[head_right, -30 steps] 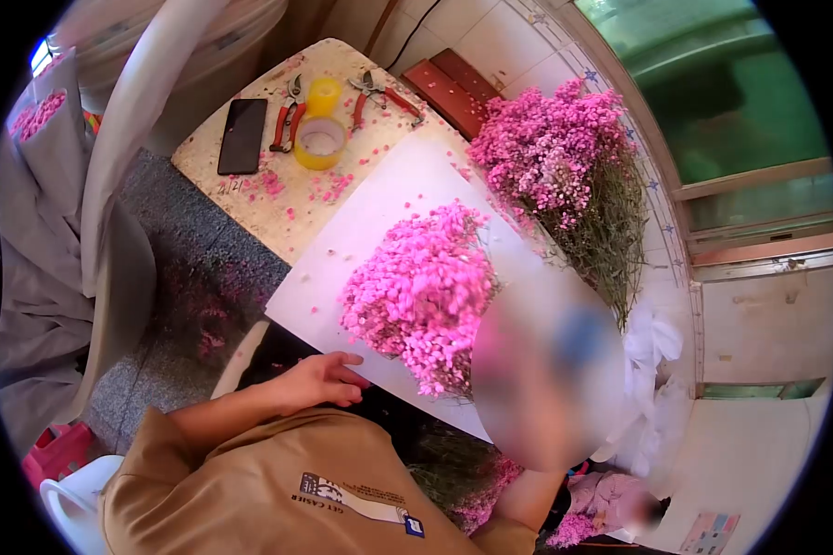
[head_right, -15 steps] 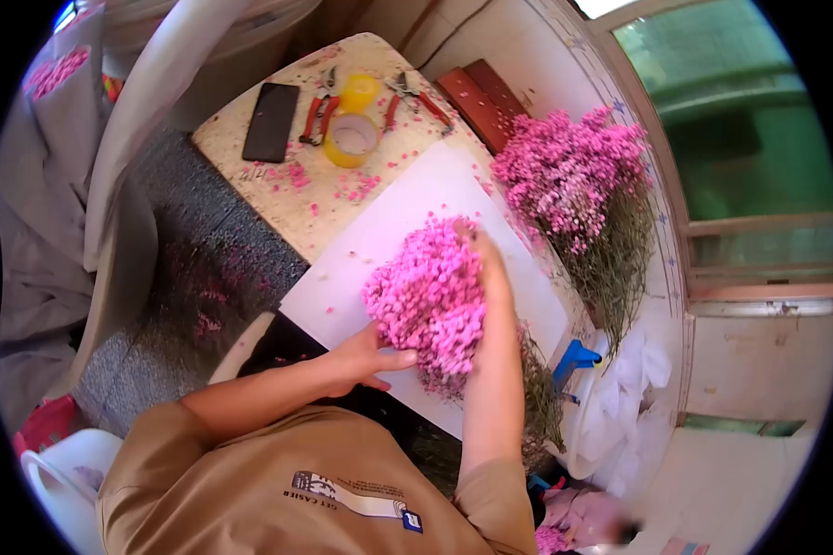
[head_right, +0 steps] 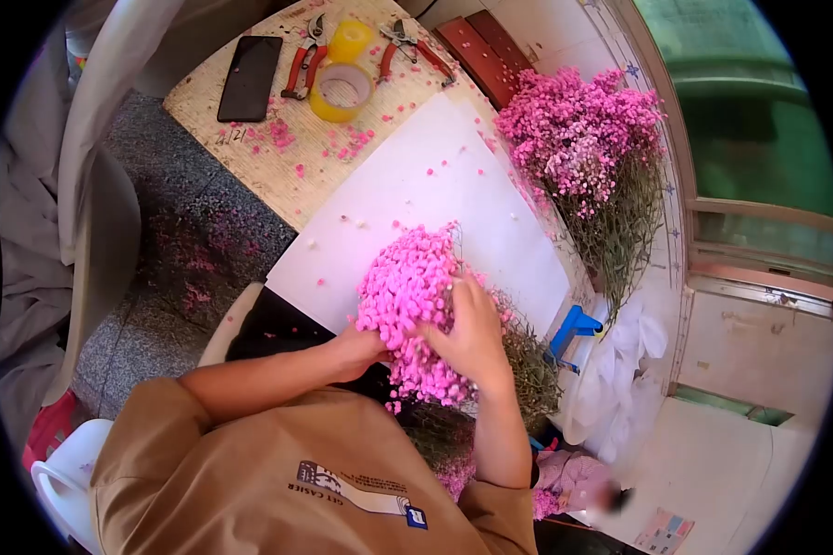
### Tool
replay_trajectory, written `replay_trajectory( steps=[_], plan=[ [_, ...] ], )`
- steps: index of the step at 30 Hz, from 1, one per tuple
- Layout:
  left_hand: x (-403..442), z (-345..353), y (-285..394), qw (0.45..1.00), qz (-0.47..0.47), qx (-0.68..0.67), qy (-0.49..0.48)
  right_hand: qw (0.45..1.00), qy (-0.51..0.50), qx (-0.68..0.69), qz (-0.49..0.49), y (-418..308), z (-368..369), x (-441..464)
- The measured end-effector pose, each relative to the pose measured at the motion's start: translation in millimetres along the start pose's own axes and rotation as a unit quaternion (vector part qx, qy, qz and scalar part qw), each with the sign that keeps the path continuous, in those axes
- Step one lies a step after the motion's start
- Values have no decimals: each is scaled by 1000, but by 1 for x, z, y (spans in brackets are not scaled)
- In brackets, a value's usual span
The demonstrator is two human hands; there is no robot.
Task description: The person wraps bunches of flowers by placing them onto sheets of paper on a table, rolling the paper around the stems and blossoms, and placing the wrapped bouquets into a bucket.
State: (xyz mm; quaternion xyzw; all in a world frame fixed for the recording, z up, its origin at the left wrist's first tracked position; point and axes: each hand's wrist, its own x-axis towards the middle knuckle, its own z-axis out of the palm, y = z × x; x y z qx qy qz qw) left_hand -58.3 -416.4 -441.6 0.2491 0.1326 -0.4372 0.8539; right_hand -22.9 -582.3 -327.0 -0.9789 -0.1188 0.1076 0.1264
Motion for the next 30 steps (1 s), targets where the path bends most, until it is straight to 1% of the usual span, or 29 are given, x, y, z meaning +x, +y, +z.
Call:
replay_trajectory(
  steps=[1, 2, 4, 5, 6, 8, 9, 10, 11, 12, 13, 14, 15, 16, 18, 19, 20, 21, 22, 23, 24, 25, 26, 28, 29, 30],
  plan=[
    [-1, -9, 5, 999, -31, 2, -30, 999, 9, 0, 33, 1, 8, 7],
    [-5, -13, 8, 999, -28, 0, -25, 1000, 7, 2, 27, 4, 11, 15],
    [-18, -16, 21, 990, -71, 114, -30, 996, -15, 12, 87, 9, 12, 29],
    [-25, -15, 29, 984, -62, 164, -34, 993, -33, -7, 117, 12, 9, 39],
    [-25, -18, 31, 984, -61, 164, -34, 993, -32, -7, 116, 25, 11, 45],
    [-22, -25, 34, 973, -106, 201, -40, 997, 76, 15, 12, 77, 32, 56],
    [-23, -21, 37, 979, -103, 175, -33, 997, 70, 20, 3, 100, 41, 63],
    [-17, -20, 35, 979, -101, 173, -32, 997, 69, 19, -1, 99, 40, 66],
    [-8, -19, 33, 985, -83, 145, -43, 992, 2, 108, 60, 93, 37, 69],
    [0, -17, 32, 989, -67, 118, -55, 971, -64, 194, 121, 88, 32, 71],
    [3, -12, 36, 992, -35, 102, -60, 972, -64, 192, 120, 79, 27, 69],
    [4, -9, 37, 992, -32, 101, -62, 976, -64, 186, 96, 65, 20, 64],
    [5, -6, 37, 994, -20, 102, -42, 979, -64, 180, 73, 53, 14, 57],
    [6, -4, 36, 994, -10, 103, -21, 979, -64, 179, 74, 42, 6, 50],
    [8, -7, 27, 995, -17, 100, -16, 985, -103, 120, 72, 23, -5, 34],
    [8, -9, 22, 996, -3, 91, -20, 977, -151, 119, 96, 25, -11, 26],
    [7, -10, 20, 996, 11, 82, -24, 976, -151, 121, 98, 16, -16, 25],
    [5, -9, 20, 996, 8, 82, -27, 978, -147, 146, -13, 4, -24, 26],
    [6, -10, 19, 996, 5, 84, -26, 968, -138, 168, -124, -7, -29, 27],
    [8, -12, 19, 996, 4, 87, -28, 977, -138, 128, -100, -18, -27, 29],
    [11, -12, 20, 995, 6, 91, -30, 977, -135, 129, -99, -21, -17, 30],
    [12, -13, 23, 995, 5, 94, -31, 992, -108, 66, -8, -19, -4, 30],
    [13, -15, 27, 993, -12, 116, -19, 993, -80, 2, 84, -12, 9, 30],
    [12, -24, 38, 990, -28, 140, -1, 993, -61, -3, 96, 7, 17, 35],
    [10, -32, 45, 943, -10, 332, -7, 991, -69, 35, 106, 13, 14, 40],
    [7, -39, 49, 859, 8, 511, -15, 988, -76, 72, 116, 18, 11, 44]
  ],
)
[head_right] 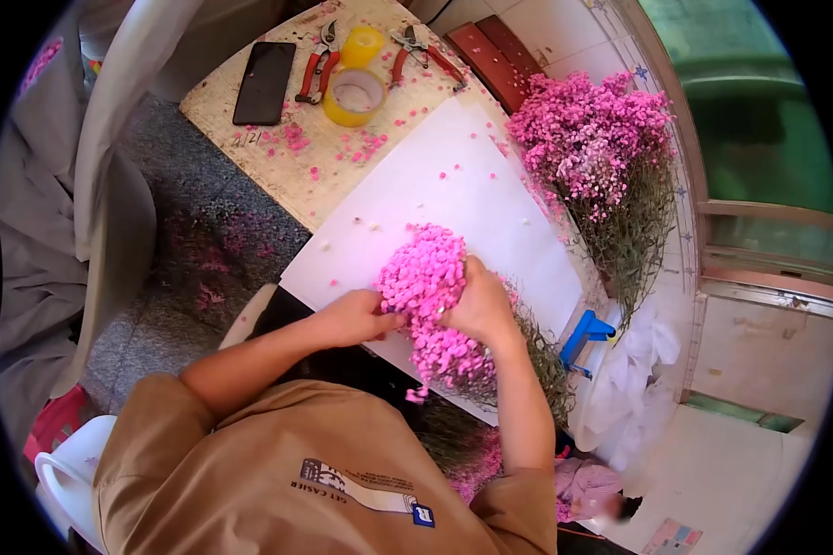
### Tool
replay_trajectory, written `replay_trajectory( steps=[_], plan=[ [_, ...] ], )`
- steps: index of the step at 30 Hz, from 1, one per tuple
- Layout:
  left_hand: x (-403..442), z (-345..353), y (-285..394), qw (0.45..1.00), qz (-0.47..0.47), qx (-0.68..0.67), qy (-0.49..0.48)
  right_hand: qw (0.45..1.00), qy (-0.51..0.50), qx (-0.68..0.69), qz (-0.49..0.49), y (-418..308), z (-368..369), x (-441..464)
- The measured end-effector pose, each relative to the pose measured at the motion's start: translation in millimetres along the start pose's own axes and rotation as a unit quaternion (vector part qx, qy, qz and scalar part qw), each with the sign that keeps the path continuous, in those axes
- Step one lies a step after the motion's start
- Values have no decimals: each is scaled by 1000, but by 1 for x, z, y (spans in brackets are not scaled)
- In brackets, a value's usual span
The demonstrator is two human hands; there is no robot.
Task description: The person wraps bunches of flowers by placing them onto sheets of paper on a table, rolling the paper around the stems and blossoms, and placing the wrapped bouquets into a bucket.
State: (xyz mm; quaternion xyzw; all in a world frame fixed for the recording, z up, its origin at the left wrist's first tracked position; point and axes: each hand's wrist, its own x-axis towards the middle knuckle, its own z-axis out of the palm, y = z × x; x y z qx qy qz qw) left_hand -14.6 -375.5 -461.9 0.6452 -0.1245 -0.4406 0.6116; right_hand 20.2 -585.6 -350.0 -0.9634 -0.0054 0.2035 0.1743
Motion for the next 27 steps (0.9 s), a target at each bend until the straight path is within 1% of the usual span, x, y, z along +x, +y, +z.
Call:
replay_trajectory(
  steps=[1, 2, 4, 5, 6, 8, 9, 10, 12, 13, 14, 15, 16, 17, 18, 20, 22, 24, 25, 26, 27],
  plan=[
    [-15, -4, 5, 978, 67, 178, 82, 1000, -5, 9, -8, 2, -3, 4],
    [-26, -5, 4, 978, 67, 181, 83, 1000, -3, 11, -9, 6, -4, 9],
    [-46, -1, -3, 932, 121, 323, 115, 1000, -7, 13, -26, 13, -3, 13],
    [-50, 4, -11, 918, 167, 344, 109, 1000, -12, -7, -21, 12, -3, 12],
    [-53, 6, -14, 918, 164, 343, 112, 1000, -14, -7, -23, 9, -3, 10],
    [-57, 11, -20, 849, 289, 431, 95, 999, -36, -7, -3, 3, -2, 0],
    [-59, 16, -24, 834, 295, 455, 97, 998, -58, 1, -11, 5, 1, -5],
    [-59, 18, -26, 834, 296, 455, 100, 998, -57, -2, -13, 7, 2, -6],
    [-59, 22, -29, 810, 329, 475, 98, 998, -59, 20, -34, 12, 5, -6],
    [-60, 25, -29, 811, 329, 474, 98, 998, -56, 1, -10, 10, 1, 0],
    [-60, 26, -27, 797, 323, 505, 70, 998, -57, 0, -10, 6, -3, 3],
    [-59, 26, -24, 781, 317, 537, 45, 999, -38, 4, -24, -1, -11, 8],
    [-57, 28, -27, 781, 315, 538, 49, 999, -20, 8, -39, -12, -19, 12],
    [-54, 33, -32, 749, 352, 553, 98, 997, 0, 15, -70, -22, -25, 16],
    [-51, 37, -37, 713, 387, 565, 146, 997, -1, 14, -72, -35, -30, 20],
    [-45, 38, -35, 703, 397, 567, 163, 994, 11, -16, -106, -64, -32, 27],
    [-36, 43, -42, 692, 407, 568, 181, 988, -12, -94, -122, -83, -14, 36],
    [-22, 55, -61, 785, 321, 520, 100, 983, -19, -117, -137, -85, 9, 43],
    [-33, 47, -49, 808, 319, 486, 91, 982, -25, -121, -145, -88, 8, 42],
    [-38, 40, -46, 812, 313, 483, 98, 985, -19, -115, -130, -91, 5, 40],
    [-43, 36, -45, 769, 348, 520, 131, 988, -13, -106, -111, -91, 5, 38]
  ],
)
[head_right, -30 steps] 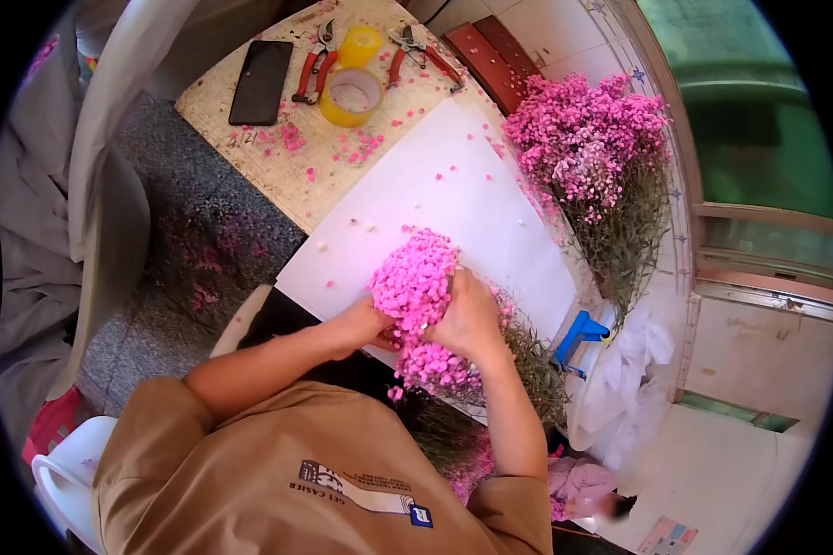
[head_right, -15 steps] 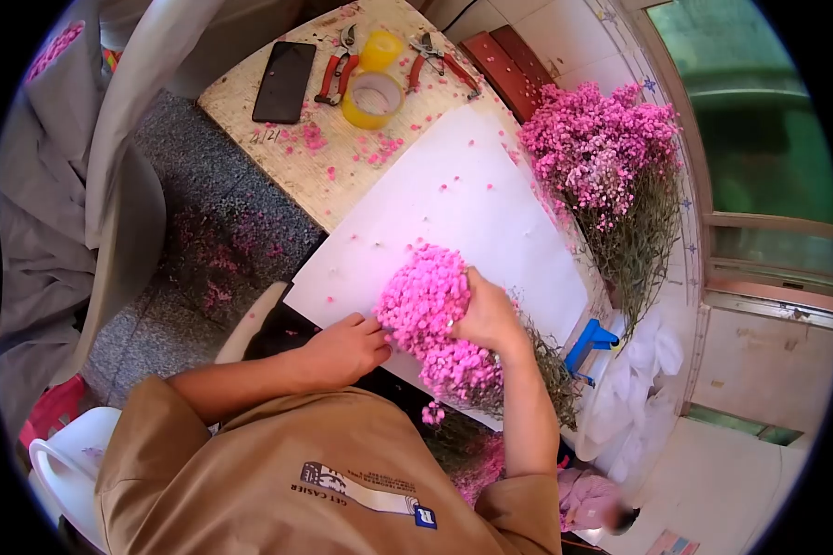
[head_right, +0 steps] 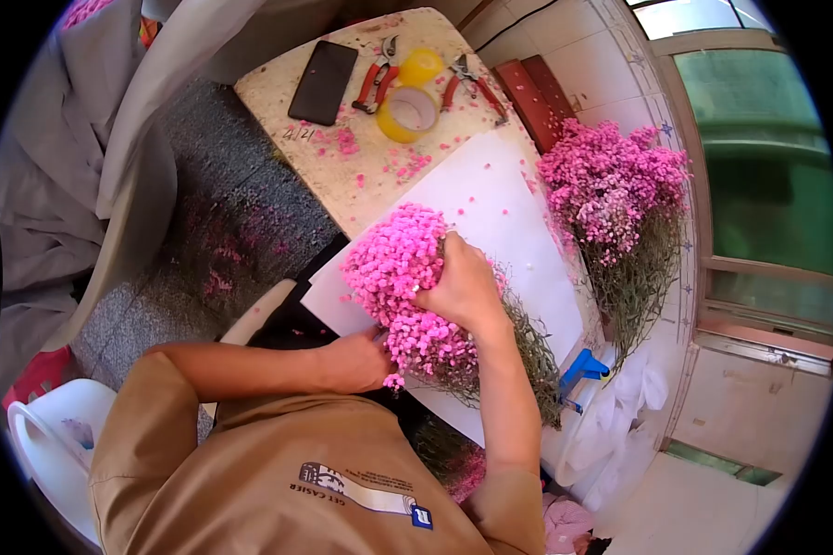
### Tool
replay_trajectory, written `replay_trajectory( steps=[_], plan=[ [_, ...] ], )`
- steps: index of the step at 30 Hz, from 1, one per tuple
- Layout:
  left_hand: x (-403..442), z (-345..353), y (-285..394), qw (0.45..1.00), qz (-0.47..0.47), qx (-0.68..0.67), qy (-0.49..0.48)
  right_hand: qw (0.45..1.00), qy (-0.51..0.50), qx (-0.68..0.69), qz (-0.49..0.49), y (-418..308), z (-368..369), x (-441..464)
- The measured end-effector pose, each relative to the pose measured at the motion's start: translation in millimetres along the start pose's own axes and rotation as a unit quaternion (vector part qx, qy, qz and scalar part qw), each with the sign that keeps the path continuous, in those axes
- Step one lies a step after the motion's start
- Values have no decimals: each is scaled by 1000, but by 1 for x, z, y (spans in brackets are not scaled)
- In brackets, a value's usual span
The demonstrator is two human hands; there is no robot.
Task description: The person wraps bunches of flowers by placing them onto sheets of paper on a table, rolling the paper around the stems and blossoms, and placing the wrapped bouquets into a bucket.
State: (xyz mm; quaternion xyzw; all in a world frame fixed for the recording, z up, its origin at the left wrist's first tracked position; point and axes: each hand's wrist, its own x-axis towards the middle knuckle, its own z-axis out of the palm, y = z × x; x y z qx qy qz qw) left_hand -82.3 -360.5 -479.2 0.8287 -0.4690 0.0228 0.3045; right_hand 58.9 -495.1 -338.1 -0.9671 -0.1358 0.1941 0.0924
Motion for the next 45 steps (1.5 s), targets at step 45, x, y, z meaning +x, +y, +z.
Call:
replay_trajectory(
  steps=[45],
  plan=[
    [144, -153, -91, 943, -3, -119, -312, 974, 175, -142, -26, 24, -77, -175]
  ],
)
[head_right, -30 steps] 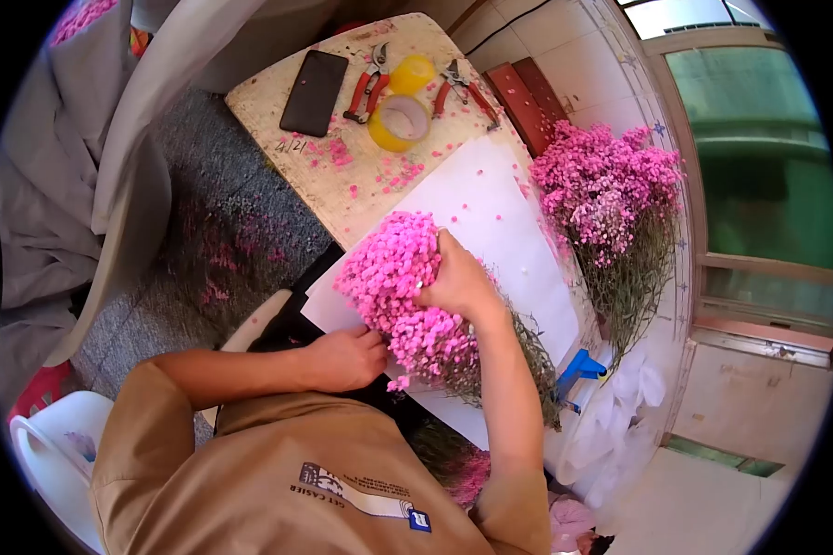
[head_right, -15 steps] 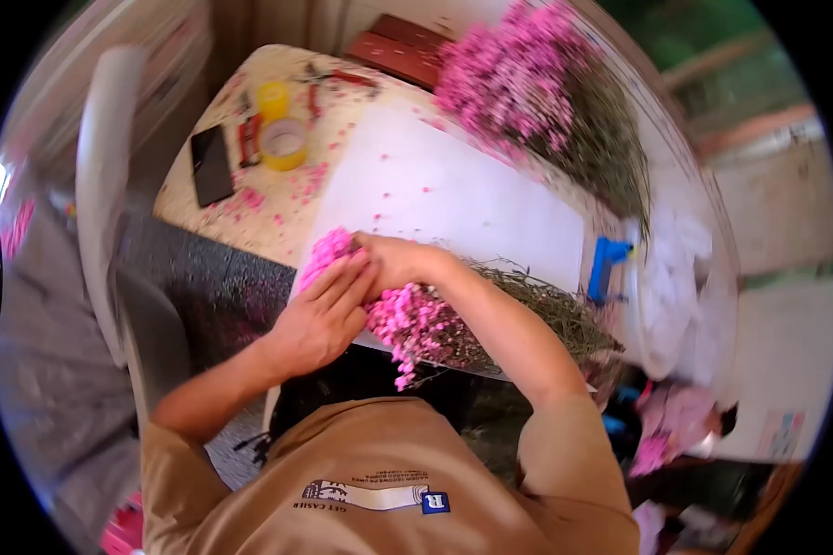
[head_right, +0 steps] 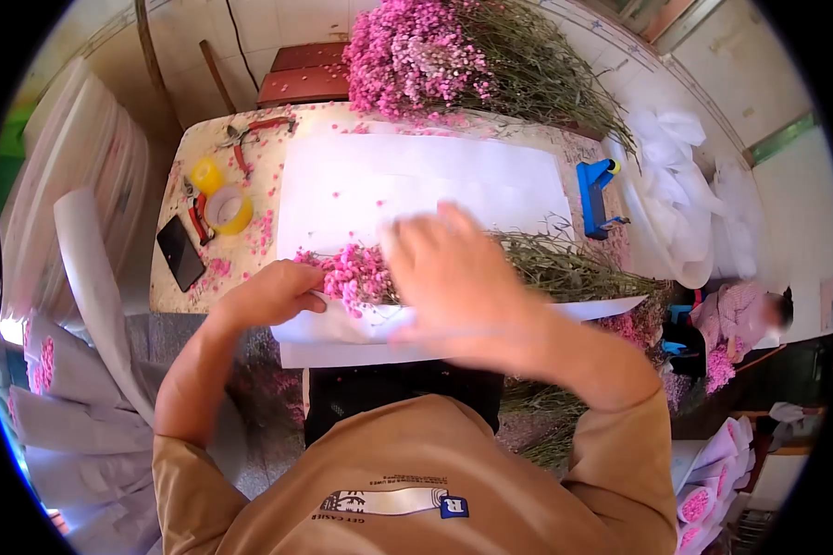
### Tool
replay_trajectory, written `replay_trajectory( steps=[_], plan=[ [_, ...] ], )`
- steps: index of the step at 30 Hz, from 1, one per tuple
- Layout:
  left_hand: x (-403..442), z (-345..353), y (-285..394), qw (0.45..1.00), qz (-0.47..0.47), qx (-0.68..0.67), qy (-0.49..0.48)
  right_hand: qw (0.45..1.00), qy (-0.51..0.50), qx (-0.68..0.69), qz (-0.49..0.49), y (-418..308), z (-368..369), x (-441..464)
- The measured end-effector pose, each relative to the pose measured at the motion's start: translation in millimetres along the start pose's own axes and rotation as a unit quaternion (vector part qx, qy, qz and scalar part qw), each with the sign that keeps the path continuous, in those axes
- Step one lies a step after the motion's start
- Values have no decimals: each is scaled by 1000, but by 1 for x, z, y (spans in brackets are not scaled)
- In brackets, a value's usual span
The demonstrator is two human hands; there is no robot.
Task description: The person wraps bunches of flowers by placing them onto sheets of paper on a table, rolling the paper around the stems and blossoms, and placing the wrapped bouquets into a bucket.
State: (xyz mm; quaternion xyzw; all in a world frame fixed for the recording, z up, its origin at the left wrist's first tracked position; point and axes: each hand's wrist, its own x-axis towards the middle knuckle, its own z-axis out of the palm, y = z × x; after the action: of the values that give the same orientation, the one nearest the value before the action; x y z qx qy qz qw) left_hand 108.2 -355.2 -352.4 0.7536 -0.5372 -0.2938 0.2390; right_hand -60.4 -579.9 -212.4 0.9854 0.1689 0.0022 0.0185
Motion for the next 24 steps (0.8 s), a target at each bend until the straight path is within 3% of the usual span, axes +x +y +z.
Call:
replay_trajectory(
  steps=[2, 5, 8, 11, 13, 14, 16, 17, 18, 20, 22, 24],
  plan=[
    [12, -12, -3, 1000, -4, 5, -21, 996, -84, -9, 13, -34, 14, -23],
    [25, -28, -6, 996, -39, 17, -84, 998, -58, 21, 15, -46, 55, -16],
    [38, -37, -9, 985, -86, 38, -145, 997, -3, -63, 44, -22, 111, 11],
    [49, -41, -25, 987, -109, -27, -118, 998, -41, 27, 31, 12, 125, 40],
    [57, -45, -28, 978, -145, -47, -142, 974, -163, 142, 69, 27, 125, 53],
    [58, -45, -33, 977, -150, -47, -140, 974, -162, 144, 64, 37, 125, 60],
    [54, -37, -43, 994, -24, 66, 78, 952, -214, 206, 77, 58, 126, 72],
    [48, -34, -13, 951, -37, 225, 208, 941, -234, 233, 78, 69, 125, 79],
    [48, -31, 6, 941, -34, 244, 231, 940, -233, 240, 76, 82, 131, 86],
    [41, -2, 33, 969, -9, 195, 153, 898, -261, 348, 67, 107, 151, 98],
    [50, 20, 52, 937, -48, 326, 117, 880, -268, 390, 47, 122, 165, 108],
    [61, 27, 25, 905, -35, 396, 151, 859, -243, 444, 79, 132, 174, 113]
  ],
)
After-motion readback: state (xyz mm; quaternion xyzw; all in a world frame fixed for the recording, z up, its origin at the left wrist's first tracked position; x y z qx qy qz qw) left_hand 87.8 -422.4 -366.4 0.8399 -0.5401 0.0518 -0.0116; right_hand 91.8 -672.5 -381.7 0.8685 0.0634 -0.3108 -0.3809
